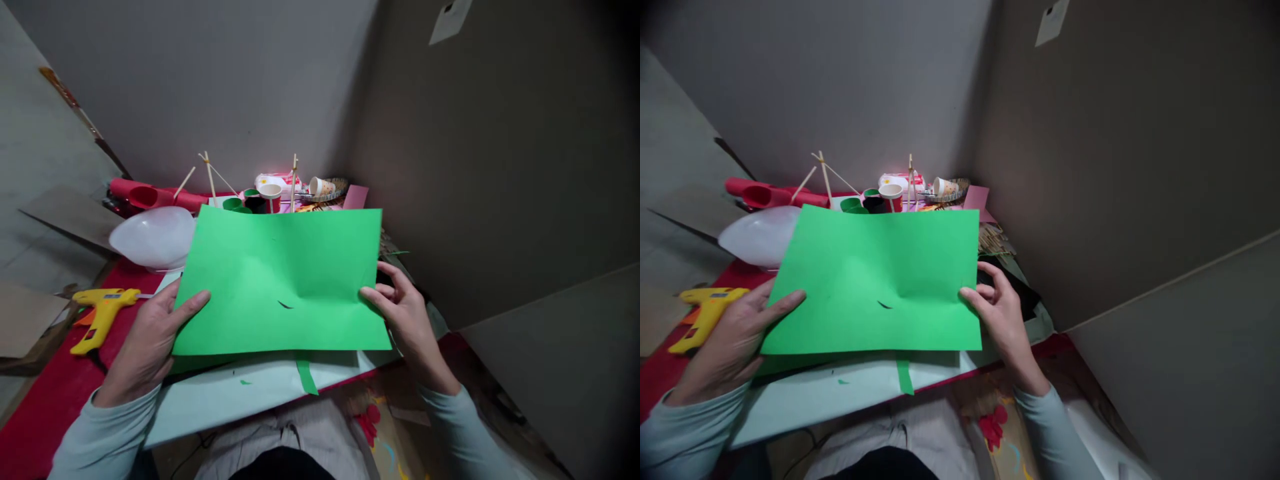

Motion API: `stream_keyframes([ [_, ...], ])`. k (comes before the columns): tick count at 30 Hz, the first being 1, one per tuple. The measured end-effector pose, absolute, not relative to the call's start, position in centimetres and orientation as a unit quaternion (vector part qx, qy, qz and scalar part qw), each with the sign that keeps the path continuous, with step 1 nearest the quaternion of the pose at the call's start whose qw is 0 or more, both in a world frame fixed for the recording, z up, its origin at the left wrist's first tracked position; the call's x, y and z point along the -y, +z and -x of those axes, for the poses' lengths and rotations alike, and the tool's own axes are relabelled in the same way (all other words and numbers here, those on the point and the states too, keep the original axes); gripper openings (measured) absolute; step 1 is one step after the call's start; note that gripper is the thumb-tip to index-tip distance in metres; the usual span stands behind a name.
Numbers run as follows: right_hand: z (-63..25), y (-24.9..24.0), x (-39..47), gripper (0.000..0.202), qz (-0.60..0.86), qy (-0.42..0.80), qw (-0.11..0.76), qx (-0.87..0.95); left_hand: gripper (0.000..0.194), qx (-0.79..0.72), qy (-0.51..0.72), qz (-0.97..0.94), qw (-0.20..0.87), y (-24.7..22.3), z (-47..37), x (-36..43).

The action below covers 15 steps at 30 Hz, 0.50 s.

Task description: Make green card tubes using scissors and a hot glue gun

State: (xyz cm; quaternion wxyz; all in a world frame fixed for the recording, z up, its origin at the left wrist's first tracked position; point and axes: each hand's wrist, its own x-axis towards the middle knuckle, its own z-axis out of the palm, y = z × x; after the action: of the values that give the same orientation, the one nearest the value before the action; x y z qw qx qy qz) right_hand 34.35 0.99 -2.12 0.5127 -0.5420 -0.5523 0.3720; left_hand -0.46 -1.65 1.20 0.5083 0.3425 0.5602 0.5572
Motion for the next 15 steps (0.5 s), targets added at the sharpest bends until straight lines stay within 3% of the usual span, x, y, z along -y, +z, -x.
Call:
stream_keyframes([
  [3, -34.3, -2.3, -2.0, 0.058, 0.546, 0.328, 0.514, 0.574, 0.076, -0.615, 0.551, -0.296, 0.48, 1.6, 0.7, 2.7],
  [6, -33.3, -1.9, -2.8, 0.049, 0.541, 0.165, 0.51, 0.648, 0.073, -0.658, 0.559, -0.272, 0.424, 1.2, 1.1, 3.5],
  [9, -30.6, -1.8, -3.1, 0.043, 0.441, 0.068, 0.373, 0.814, 0.073, -0.686, 0.548, -0.293, 0.379, -0.1, 1.8, 4.1],
  [12, -27.2, -2.5, -2.7, 0.059, 0.329, 0.114, 0.195, 0.917, 0.075, -0.708, 0.509, -0.354, 0.337, -1.6, 2.6, 4.3],
  [15, -25.3, -3.1, -1.3, 0.071, 0.264, 0.19, 0.126, 0.937, 0.072, -0.729, 0.484, -0.391, 0.286, -2.3, 3.1, 4.5],
])
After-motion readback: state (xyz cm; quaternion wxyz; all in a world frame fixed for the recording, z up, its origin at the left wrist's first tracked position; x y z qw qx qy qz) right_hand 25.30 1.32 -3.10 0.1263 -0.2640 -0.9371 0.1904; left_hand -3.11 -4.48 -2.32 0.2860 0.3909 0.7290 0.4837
